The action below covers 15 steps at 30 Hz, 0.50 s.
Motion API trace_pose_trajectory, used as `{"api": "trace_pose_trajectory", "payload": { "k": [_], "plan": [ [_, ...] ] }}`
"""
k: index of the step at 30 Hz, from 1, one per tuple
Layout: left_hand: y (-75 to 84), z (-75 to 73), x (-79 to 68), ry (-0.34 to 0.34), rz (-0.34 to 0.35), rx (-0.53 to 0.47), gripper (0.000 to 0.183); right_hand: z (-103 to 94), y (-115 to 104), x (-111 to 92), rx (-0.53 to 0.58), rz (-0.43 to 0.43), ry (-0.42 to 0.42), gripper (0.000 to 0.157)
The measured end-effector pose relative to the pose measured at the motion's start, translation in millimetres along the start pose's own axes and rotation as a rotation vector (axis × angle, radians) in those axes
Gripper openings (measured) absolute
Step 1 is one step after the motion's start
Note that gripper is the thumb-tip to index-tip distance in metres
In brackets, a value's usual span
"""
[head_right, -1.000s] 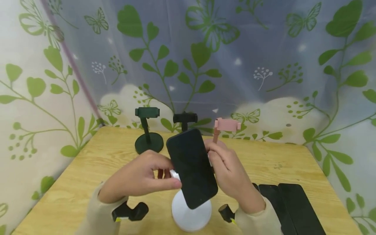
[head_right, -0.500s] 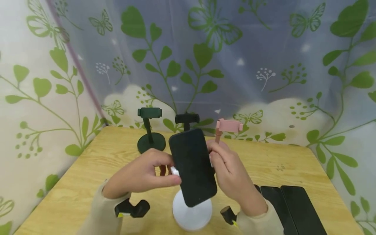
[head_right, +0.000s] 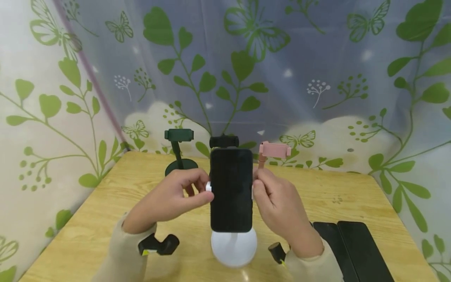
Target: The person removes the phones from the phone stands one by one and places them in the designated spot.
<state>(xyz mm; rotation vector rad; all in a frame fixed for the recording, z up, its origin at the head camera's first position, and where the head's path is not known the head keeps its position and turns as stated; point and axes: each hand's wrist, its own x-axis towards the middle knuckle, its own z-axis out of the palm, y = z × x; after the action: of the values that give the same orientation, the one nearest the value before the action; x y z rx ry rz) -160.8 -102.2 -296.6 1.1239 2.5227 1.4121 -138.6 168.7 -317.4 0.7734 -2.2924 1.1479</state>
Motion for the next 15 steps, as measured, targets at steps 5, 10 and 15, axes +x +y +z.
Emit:
{"api": "trace_pose_trajectory", "payload": {
  "k": [5, 10, 15],
  "plan": [
    [0.4, 0.4, -0.2, 0.004, 0.009, 0.003, 0.008, -1.0, 0.0, -0.2, -0.026, 0.006, -0.024, 0.038],
    [1.0, -0.3, 0.7, -0.015, 0.017, -0.009, 0.01, -1.4, 1.4, -1.6, -0.064, 0.006, -0.009, 0.046],
    [-0.5, -0.1, 1.4, -0.04, 0.005, -0.008, 0.011, 0.5, 4.5, -2.1, -0.094, -0.053, 0.034, 0.048]
  ]
}}
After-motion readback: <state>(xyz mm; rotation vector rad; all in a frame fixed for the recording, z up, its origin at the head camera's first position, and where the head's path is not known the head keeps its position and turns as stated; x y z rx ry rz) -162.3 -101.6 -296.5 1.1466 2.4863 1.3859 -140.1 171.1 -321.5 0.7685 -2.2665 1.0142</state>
